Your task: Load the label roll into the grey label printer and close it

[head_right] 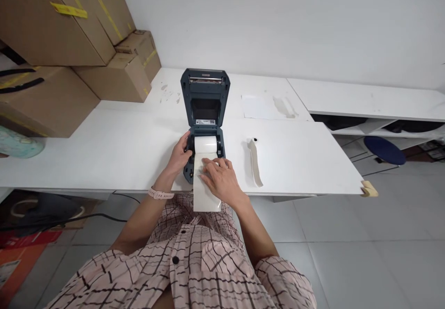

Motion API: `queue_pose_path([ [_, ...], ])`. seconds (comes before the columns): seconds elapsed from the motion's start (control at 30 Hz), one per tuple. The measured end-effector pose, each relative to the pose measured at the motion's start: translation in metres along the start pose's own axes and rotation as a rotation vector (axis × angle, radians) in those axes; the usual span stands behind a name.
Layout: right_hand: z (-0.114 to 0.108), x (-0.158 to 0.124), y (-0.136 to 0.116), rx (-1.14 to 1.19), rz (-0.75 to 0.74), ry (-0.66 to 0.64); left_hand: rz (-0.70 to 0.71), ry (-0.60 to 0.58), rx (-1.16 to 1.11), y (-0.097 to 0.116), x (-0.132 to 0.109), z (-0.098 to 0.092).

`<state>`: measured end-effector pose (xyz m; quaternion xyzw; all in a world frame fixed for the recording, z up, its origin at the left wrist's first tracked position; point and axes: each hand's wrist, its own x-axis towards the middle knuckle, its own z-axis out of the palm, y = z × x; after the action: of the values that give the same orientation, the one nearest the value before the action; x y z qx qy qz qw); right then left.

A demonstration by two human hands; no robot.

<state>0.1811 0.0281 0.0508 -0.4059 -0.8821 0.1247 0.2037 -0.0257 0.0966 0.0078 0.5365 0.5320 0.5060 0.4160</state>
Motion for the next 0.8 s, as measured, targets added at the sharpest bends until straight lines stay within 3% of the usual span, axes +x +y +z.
queue_pose_path([
  [0.37, 0.012, -0.004, -0.006, -0.018, 0.011, 0.072, -0.083, -0.001, -0.065, 0.001, -0.005, 0.001],
  [0.63, 0.012, -0.004, -0.005, -0.054, -0.005, 0.078, -0.192, -0.053, -0.134, 0.005, -0.031, 0.002],
  [0.8, 0.01, -0.004, -0.006, -0.04, -0.006, 0.06, -0.174, 0.03, -0.043, 0.011, -0.031, 0.012],
])
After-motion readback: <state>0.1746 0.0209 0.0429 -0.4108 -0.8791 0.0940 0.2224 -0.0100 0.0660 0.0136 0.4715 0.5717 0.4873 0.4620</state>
